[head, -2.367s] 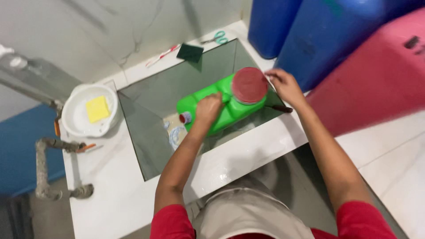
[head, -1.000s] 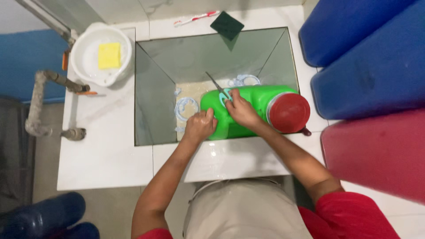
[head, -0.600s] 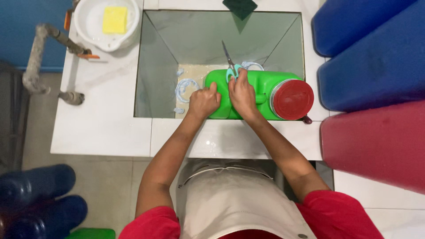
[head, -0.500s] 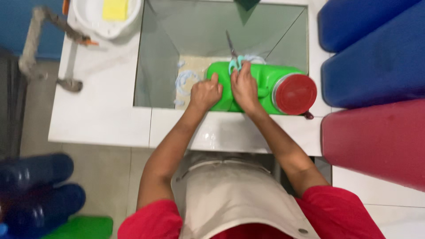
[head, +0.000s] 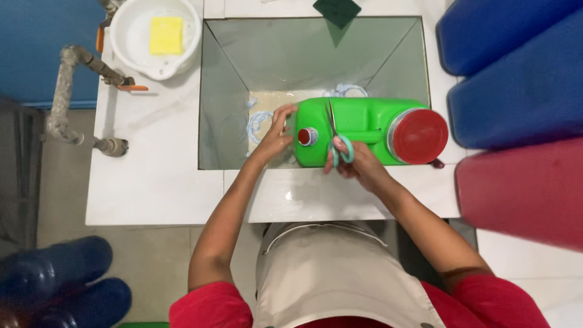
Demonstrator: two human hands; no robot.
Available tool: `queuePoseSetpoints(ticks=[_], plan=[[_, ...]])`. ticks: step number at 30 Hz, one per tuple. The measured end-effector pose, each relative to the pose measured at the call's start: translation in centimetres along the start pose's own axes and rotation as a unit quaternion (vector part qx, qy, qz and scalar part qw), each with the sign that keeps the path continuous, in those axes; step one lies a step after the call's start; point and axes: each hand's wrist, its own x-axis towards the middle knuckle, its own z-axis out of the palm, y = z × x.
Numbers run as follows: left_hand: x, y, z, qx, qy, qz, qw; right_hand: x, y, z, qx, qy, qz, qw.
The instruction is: The person scrubs a large green plastic container with a yellow sponge and rinses it under running water. They then use scissors to cut a label off the container's lid and continue scrubbing the container with the sponge.
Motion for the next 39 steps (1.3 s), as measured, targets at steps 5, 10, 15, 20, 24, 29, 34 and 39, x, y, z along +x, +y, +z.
queuePoseSetpoints(ticks=[5,10,15,20,24,29,34,39], plan=[[4.2,0.3,-2.4,-0.029,-0.082,-0.028,0.996,-2.0,2.3,6.1,0.124,0.027,0.074,0.989],[7.7,-1.0,-1.6,-0.081,-0.16,-0.049,0.983,-1.2,1.6,11.4,0.211,0.113,0.09,0.967],[7.2,-2.2,-1.3,0.01,-0.157,0.014,0.987,-1.0,3.1,15.9,0.255,0.204,0.045,0.944],[7.2,-2.0,-1.5,0.036,-0.15,0.062,0.986,0.9,4.6,19.3,0.28,0.266,-0.022,0.922],[7.3,-2.7,-1.2,0.045,-0.141,0.078,0.986,3.1,5.0,20.5,0.271,0.299,-0.08,0.911],[7.4,-1.3,-1.8,0.064,-0.148,0.101,0.982,3.5,4.2,15.6,0.263,0.354,-0.119,0.89],[5.1,4.5,-3.8,0.204,-0.152,0.232,0.939,4.2,0.6,5.1,0.067,0.373,-0.165,0.91],[3.8,9.7,-4.1,0.371,-0.291,0.395,0.788,8.4,-0.5,0.3,-0.168,0.471,-0.217,0.838]])
